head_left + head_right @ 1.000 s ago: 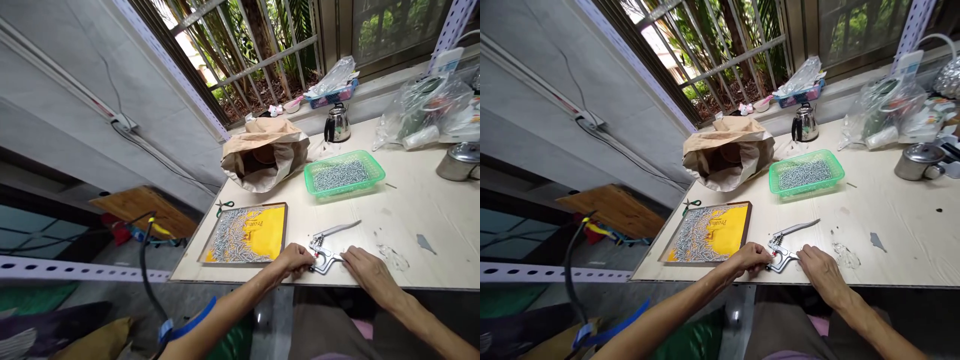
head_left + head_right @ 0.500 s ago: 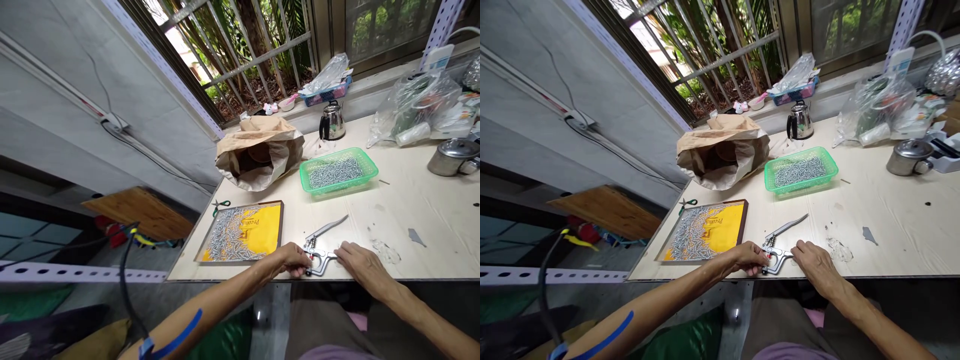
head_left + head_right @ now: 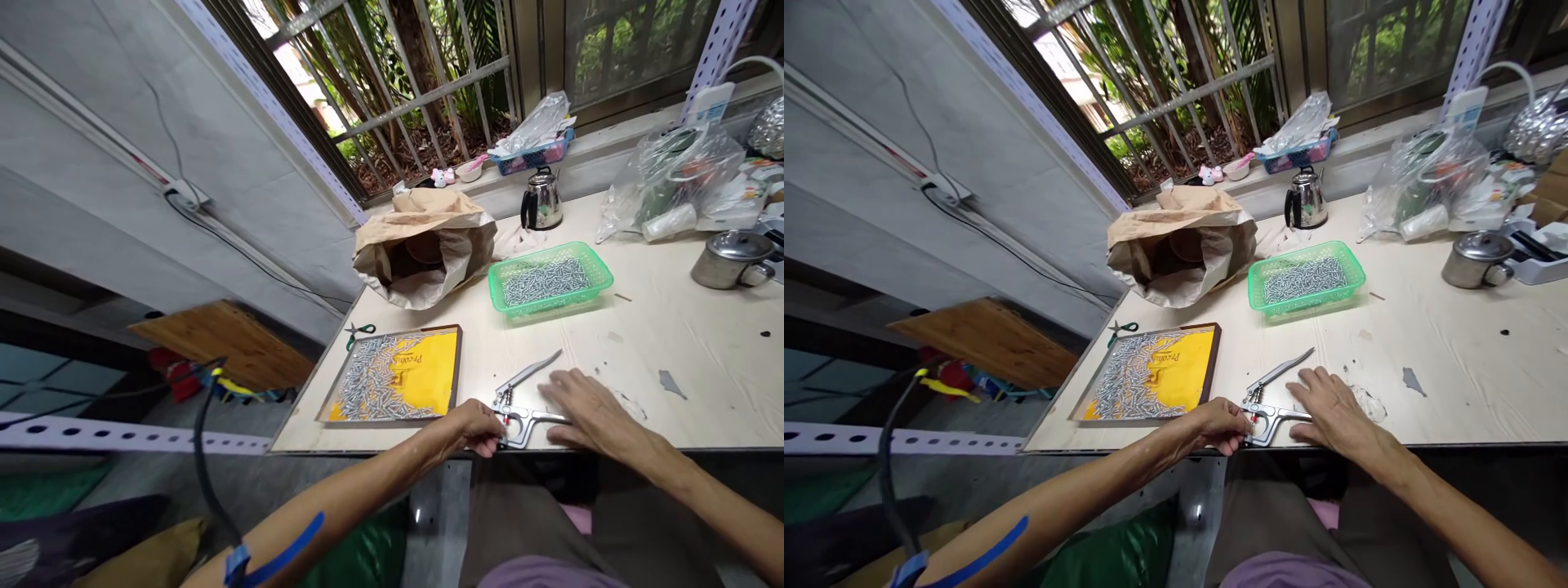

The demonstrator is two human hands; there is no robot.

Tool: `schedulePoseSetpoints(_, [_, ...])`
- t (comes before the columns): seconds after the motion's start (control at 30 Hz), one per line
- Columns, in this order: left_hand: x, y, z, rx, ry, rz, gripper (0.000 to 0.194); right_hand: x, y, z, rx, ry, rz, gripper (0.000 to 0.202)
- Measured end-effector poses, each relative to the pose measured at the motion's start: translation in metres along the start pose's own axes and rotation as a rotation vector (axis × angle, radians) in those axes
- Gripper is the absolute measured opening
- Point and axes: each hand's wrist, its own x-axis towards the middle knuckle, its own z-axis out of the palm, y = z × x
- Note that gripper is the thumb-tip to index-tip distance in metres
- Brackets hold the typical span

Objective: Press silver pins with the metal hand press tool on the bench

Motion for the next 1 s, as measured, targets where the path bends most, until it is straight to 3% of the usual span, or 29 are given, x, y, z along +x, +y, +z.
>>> schedulePoseSetpoints(0.07, [-0.002, 0.001, 0.001, 0.008, 0.012, -0.008, 0.023, 0.008, 0.014, -0.001, -0.017, -0.024, 0.003, 0.075])
schedulePoseSetpoints(0.17, [-0.006, 0.003, 0.004, 0.011, 0.05, -0.031, 0.021, 0.022, 0.027, -0.002, -0.028, -0.113, -0.03, 0.092])
schedulePoseSetpoints(0.3, [-0.007, 0.003, 0.007, -0.022, 0.072, -0.019, 0.024, 0.034, 0.023, -0.008, -0.085, -0.156, -0.049, 0.088])
schedulePoseSetpoints(0.47, [-0.007, -0.006, 0.005, 0.024, 0.09, 0.012, 0.024, 0.036, 0.008, -0.021, -0.077, -0.224, -0.002, 0.067])
schedulePoseSetpoints(0.53, [-0.009, -0.01, 0.005, 0.202, 0.222, 0.143, 0.023, 0.035, 0.003, -0.025, -0.061, -0.254, 0.028, 0.057])
schedulePoseSetpoints(0.6, [-0.01, -0.011, 0.009, 0.442, 0.422, 0.387, 0.019, 0.032, -0.001, -0.027, -0.044, -0.261, 0.046, 0.048])
schedulePoseSetpoints(0.67, [-0.008, -0.007, 0.015, 0.66, 0.534, 0.65, 0.015, 0.03, -0.004, -0.028, -0.025, -0.253, 0.048, 0.04])
schedulePoseSetpoints(0.73, [-0.004, 0.001, 0.024, 0.838, 0.508, 0.833, 0.03, 0.027, -0.004, -0.027, -0.01, -0.25, 0.05, 0.041])
schedulePoseSetpoints(0.8, [0.002, 0.01, 0.032, 0.975, 0.474, 0.93, 0.044, 0.025, 0.0, -0.027, 0.019, -0.261, 0.043, 0.05])
schedulePoseSetpoints(0.9, [0.009, 0.021, 0.038, 1.1, 0.543, 0.964, 0.053, 0.021, 0.007, -0.029, 0.083, -0.295, 0.029, 0.06])
schedulePoseSetpoints(1.0, [0.016, 0.03, 0.037, 1.116, 0.551, 1.032, 0.073, 0.019, 0.01, -0.032, 0.117, -0.313, 0.004, 0.055])
